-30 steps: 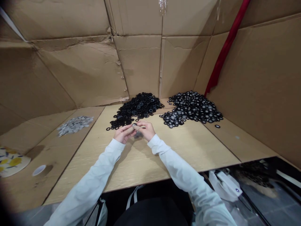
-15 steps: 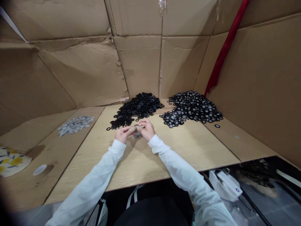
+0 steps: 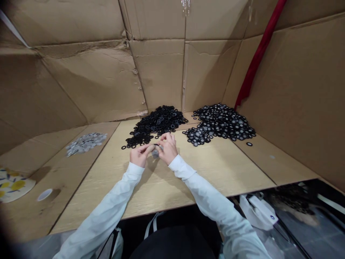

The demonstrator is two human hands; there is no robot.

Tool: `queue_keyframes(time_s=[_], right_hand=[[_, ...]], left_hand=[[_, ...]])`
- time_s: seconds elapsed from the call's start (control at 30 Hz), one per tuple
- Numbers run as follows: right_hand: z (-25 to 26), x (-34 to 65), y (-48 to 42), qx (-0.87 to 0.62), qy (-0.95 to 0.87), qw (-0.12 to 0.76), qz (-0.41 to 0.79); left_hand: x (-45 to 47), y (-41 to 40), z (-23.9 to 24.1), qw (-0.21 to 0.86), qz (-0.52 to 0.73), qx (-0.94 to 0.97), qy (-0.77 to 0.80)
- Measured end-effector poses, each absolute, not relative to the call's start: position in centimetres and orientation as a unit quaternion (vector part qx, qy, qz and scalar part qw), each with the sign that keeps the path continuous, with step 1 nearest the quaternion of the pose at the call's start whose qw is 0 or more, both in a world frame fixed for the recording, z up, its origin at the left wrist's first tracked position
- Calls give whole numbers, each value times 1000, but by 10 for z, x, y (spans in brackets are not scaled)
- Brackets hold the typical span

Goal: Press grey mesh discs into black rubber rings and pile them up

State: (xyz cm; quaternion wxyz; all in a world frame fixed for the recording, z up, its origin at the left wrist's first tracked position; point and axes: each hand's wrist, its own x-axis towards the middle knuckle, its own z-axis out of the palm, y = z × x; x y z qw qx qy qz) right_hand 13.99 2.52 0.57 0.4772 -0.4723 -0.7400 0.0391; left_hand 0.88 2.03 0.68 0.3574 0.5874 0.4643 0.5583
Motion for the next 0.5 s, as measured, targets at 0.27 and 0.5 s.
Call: queue_keyframes(time_s=[0.27,0.5], right_hand=[[13,151,30,-481,-737,470,65],[12,149,27,-459,-766,446,64]], left_hand=[[5,28,18,517,499,581,381],[2,30,20,475,513,590,404]])
